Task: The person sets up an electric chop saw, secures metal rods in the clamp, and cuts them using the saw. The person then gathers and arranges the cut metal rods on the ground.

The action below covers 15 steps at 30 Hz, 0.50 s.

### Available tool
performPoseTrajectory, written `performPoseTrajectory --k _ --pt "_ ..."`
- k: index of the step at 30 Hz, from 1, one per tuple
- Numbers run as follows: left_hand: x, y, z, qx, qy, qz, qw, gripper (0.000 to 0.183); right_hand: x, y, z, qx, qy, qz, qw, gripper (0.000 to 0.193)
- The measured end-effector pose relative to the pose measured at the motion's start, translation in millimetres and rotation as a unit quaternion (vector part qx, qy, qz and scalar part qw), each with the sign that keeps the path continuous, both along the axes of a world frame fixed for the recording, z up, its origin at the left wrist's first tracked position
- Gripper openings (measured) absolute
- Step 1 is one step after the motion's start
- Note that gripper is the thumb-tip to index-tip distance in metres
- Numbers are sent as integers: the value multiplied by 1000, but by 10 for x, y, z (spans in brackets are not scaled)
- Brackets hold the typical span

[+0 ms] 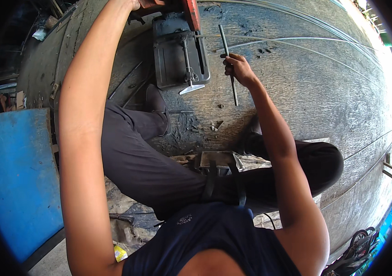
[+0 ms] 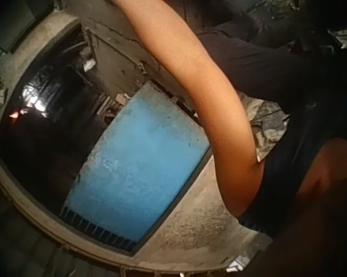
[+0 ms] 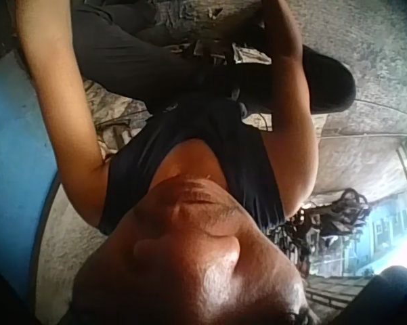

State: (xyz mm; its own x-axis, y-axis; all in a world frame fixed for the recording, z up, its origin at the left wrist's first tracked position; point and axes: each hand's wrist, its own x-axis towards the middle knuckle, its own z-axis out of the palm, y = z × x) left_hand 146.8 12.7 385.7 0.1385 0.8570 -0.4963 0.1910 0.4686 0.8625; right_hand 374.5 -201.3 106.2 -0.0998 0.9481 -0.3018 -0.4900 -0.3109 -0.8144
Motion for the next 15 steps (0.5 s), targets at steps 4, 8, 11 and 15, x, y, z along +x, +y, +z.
performPoseTrajectory --k 4,8,11,15 --pt "-26 -50 11 43 -26 -56 997 35 -69 27 42 -19 -8 18 1000 25" --pt "55 -182 52 43 -54 -86 994 28 -110 58 24 -31 -42 35 998 29" --pt "-50 -60 42 16 -80 -141 987 28 -179 112 28 -31 -77 53 995 30" --pt "-43 -8 8 30 -48 -78 995 28 -273 207 -5 -52 -93 50 993 32"
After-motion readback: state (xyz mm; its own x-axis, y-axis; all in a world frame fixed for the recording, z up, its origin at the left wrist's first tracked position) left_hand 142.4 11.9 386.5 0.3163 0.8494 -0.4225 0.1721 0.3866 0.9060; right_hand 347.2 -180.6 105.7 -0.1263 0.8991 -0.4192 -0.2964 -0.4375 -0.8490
